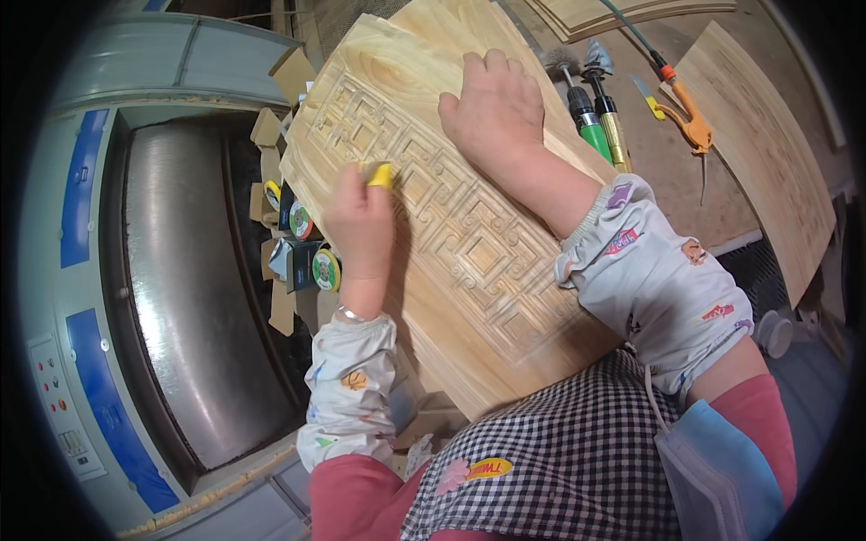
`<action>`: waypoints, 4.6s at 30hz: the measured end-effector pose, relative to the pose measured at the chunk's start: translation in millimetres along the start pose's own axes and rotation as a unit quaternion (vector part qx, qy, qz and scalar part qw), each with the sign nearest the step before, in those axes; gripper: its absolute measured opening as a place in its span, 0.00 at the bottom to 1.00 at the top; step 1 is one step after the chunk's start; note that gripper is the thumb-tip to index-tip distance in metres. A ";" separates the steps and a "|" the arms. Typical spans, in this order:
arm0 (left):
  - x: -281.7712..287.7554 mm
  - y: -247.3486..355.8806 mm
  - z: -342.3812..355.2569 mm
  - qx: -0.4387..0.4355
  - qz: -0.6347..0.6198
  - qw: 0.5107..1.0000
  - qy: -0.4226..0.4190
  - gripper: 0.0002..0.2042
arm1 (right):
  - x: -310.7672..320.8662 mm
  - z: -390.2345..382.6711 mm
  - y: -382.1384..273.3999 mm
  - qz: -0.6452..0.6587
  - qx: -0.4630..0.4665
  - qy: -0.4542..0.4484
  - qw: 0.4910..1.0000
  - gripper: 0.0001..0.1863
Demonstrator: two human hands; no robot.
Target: The person uses a wire brush tool to clean a carved wooden panel, then uses a utility knife to scrape and smooth the carved details. The person handles the panel and tools directly, working on the surface and edges of the wood.
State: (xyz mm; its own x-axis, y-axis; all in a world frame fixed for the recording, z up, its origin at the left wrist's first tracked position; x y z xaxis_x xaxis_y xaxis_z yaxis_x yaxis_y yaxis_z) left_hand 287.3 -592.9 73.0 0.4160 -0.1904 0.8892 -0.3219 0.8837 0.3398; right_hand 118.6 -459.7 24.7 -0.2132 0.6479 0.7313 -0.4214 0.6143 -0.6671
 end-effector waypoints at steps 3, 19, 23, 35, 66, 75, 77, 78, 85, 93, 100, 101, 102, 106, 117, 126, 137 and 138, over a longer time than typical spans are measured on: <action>0.9 4.5 2.8 -0.022 0.061 0.994 -0.086 0.03 | -2.7 3.4 -1.1 -0.008 -0.007 -0.012 1.000 0.20; -25.2 37.6 22.7 -0.206 0.265 0.902 -0.272 0.05 | -1.1 0.6 1.6 0.009 0.007 -0.008 1.000 0.19; -15.3 24.6 2.0 -0.152 0.215 0.952 -0.154 0.07 | -5.2 3.0 -2.2 -0.005 -0.007 -0.015 1.000 0.20; -9.8 7.6 -0.6 -0.041 0.062 0.992 -0.100 0.05 | -0.2 0.3 0.0 -0.009 0.000 0.013 1.000 0.21; -8.2 -6.6 -37.2 0.086 -0.487 0.868 0.038 0.13 | -40.3 -41.8 -44.1 0.505 -0.004 -0.229 0.832 0.10; -1.9 -84.6 -61.8 0.221 -0.176 0.938 0.200 0.11 | -32.8 -18.1 -81.1 -0.031 0.243 -0.295 0.923 0.08; -1.5 -81.3 -60.7 0.219 -0.157 0.944 0.191 0.10 | -40.4 -17.6 -85.0 -0.016 0.279 -0.318 0.906 0.08; -0.6 -80.5 -60.7 0.217 -0.137 0.948 0.186 0.10 | -40.3 -19.2 -88.9 -0.013 0.285 -0.318 0.904 0.07; -0.1 -79.0 -58.8 0.225 -0.118 0.953 0.165 0.08 | -47.2 -33.1 -107.4 -0.039 0.427 -0.281 0.859 0.04; -1.0 -78.5 -62.2 0.227 -0.136 0.951 0.162 0.08 | -52.5 -43.5 -122.7 -0.125 0.451 -0.258 0.845 0.05; -3.0 -74.4 -59.0 0.225 -0.110 0.955 0.156 0.08 | -37.8 -59.8 -127.6 -0.101 0.544 -0.160 0.817 0.07; -0.9 -72.7 -56.8 0.228 -0.091 0.959 0.142 0.08 | -36.8 -58.4 -123.2 -0.055 0.551 -0.146 0.820 0.06; -1.6 -72.4 -56.3 0.227 -0.089 0.959 0.144 0.08 | -38.9 -56.9 -119.6 -0.053 0.553 -0.148 0.818 0.06; -2.8 -74.9 -59.8 0.212 -0.084 0.960 0.165 0.09 | -36.4 -53.6 -111.3 -0.036 0.532 -0.148 0.833 0.07; -3.9 -68.7 -61.5 0.214 -0.057 0.961 0.165 0.09 | -46.7 -36.1 -115.6 -0.092 0.468 -0.237 0.846 0.04; -2.0 -69.1 -56.9 0.225 -0.065 0.962 0.144 0.11 | -33.3 -43.8 -110.5 0.016 0.485 -0.112 0.867 0.06; -7.3 7.9 -72.2 0.092 -0.480 0.867 0.102 0.17 | 8.4 -56.5 -100.0 0.217 0.306 -0.068 0.924 0.05; -6.6 14.0 -82.2 0.103 -0.506 0.851 0.098 0.19 | 11.1 -65.2 -98.0 0.227 0.295 -0.072 0.925 0.05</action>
State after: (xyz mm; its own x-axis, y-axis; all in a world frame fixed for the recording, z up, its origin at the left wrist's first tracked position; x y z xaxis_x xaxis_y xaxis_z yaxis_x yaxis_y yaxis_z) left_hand 349.9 -544.1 46.7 0.6964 -0.7160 0.0490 0.1502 0.2122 0.9656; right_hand 215.0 -483.4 88.9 -0.5844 0.6859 0.4337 -0.6574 -0.0869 -0.7485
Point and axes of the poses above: each hand's wrist, its own z-axis towards the middle knuckle, its own x-axis out of the back of the hand, y = z × x, the point moved 9 cm from there along z, towards the middle knuckle, and after that the axes turned 9 degrees about -y, right-handed, at the moved point
